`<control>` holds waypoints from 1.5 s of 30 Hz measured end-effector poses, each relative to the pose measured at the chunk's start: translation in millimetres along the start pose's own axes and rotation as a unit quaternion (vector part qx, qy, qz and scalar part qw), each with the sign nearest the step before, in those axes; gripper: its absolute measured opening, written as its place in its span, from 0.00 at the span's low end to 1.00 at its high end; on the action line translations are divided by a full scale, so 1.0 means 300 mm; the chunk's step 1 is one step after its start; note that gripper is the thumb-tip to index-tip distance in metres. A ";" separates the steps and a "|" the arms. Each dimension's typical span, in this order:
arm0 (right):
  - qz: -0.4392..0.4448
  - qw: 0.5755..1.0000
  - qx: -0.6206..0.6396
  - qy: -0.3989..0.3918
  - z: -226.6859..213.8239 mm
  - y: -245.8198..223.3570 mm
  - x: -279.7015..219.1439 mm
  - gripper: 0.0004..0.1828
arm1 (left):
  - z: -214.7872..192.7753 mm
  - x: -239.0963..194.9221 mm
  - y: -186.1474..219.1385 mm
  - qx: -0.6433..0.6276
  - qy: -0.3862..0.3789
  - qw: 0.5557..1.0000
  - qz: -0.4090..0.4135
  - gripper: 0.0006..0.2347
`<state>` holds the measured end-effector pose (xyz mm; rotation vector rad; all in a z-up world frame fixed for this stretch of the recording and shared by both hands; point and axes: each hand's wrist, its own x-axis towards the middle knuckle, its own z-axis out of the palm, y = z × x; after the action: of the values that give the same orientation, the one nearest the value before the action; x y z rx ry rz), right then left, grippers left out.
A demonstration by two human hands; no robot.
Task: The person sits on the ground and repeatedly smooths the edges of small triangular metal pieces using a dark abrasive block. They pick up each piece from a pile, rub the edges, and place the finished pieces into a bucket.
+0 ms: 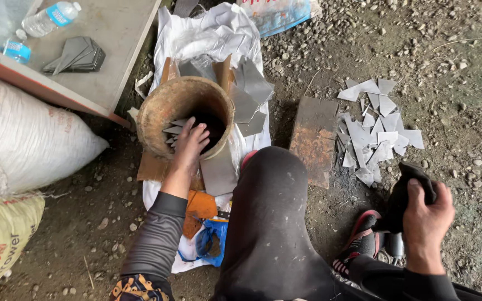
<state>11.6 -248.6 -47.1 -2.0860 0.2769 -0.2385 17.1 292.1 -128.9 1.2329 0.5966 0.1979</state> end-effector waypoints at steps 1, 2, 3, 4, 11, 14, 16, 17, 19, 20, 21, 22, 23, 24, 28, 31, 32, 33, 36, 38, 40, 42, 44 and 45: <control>0.034 0.999 0.021 -0.011 -0.028 -0.039 -0.006 0.12 | 0.030 0.014 0.019 0.004 -0.021 1.000 0.012 0.30; 0.004 1.000 0.020 -0.006 -0.057 -0.075 -0.009 0.12 | 0.070 0.037 0.024 0.008 -0.041 0.999 0.025 0.28; -0.026 1.000 0.017 -0.002 -0.088 -0.106 -0.012 0.11 | 0.111 0.057 0.010 0.011 -0.060 0.997 0.035 0.27; -0.091 0.994 -0.057 0.009 -0.125 -0.133 -0.008 0.11 | 0.151 0.083 -0.020 0.030 -0.085 0.996 0.023 0.26; -0.079 0.995 -0.016 -0.051 -0.204 -0.243 0.136 0.16 | 0.419 0.367 -0.551 0.143 -0.132 0.972 -0.134 0.20; -0.172 0.973 -0.142 -0.066 -0.178 -0.275 0.207 0.14 | 0.447 0.498 -0.737 0.482 -0.042 0.873 -0.063 0.19; -0.202 0.952 -0.219 -0.076 -0.145 -0.296 0.245 0.13 | 0.446 0.589 -0.792 0.624 0.038 0.779 0.053 0.22; -0.192 0.946 -0.245 -0.087 -0.131 -0.310 0.257 0.13 | 0.436 0.613 -0.811 0.642 0.083 0.751 0.127 0.25; -0.169 0.941 -0.274 -0.108 -0.101 -0.345 0.267 0.12 | 0.388 0.663 -0.822 0.622 0.062 0.780 0.021 0.26; -0.156 0.941 -0.277 -0.117 -0.086 -0.364 0.268 0.12 | 0.379 0.701 -0.815 0.645 0.085 0.756 0.071 0.31; -0.144 0.940 -0.280 -0.129 -0.072 -0.383 0.273 0.11 | 0.372 0.729 -0.809 0.665 0.109 0.729 0.119 0.35; -0.147 0.940 -0.278 -0.130 -0.060 -0.399 0.279 0.11 | 0.368 0.756 -0.802 0.680 0.143 0.713 0.094 0.40; -0.146 0.940 -0.278 -0.132 -0.054 -0.411 0.280 0.11 | 0.361 0.777 -0.794 0.695 0.173 0.694 0.069 0.45; -0.146 0.940 -0.277 -0.134 -0.049 -0.418 0.282 0.11 | 0.360 0.799 -0.783 0.662 0.185 0.726 0.030 0.46; -0.092 0.941 -0.293 -0.140 -0.028 -0.417 0.299 0.13 | 0.375 0.890 -0.702 0.587 0.205 0.769 -0.151 0.51; -0.091 0.942 -0.285 -0.149 -0.018 -0.401 0.312 0.14 | 0.417 0.910 -0.659 0.577 0.227 0.757 -0.209 0.56; -0.088 0.941 -0.289 -0.152 -0.015 -0.395 0.315 0.14 | 0.431 0.912 -0.650 0.589 0.225 0.745 -0.220 0.57; -0.084 0.940 -0.292 -0.155 -0.012 -0.389 0.318 0.14 | 0.443 0.913 -0.645 0.601 0.222 0.732 -0.231 0.57; -0.063 0.941 -0.286 -0.166 -0.011 -0.376 0.323 0.14 | 0.463 0.904 -0.648 0.612 0.216 0.727 -0.225 0.58; -0.074 0.942 -0.277 -0.175 -0.009 -0.374 0.318 0.14 | 0.450 0.883 -0.658 0.627 0.200 0.727 -0.196 0.58; -0.080 0.941 -0.275 -0.179 0.001 -0.373 0.325 0.15 | 0.457 0.876 -0.664 0.650 0.170 0.726 -0.148 0.57; -0.071 0.937 -0.287 -0.188 0.004 -0.374 0.321 0.15 | 0.462 0.853 -0.676 0.663 0.138 0.724 -0.133 0.56; -0.066 0.932 -0.300 -0.193 0.003 -0.373 0.315 0.15 | 0.473 0.823 -0.684 0.681 0.120 0.714 -0.108 0.55; -0.064 0.930 -0.306 -0.194 0.004 -0.373 0.312 0.15 | 0.483 0.813 -0.682 0.692 0.118 0.707 -0.089 0.54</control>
<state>112.5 -219.7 54.3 -2.7119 -0.0379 0.2198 261.3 214.0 -366.8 2.6182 1.1615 -0.3703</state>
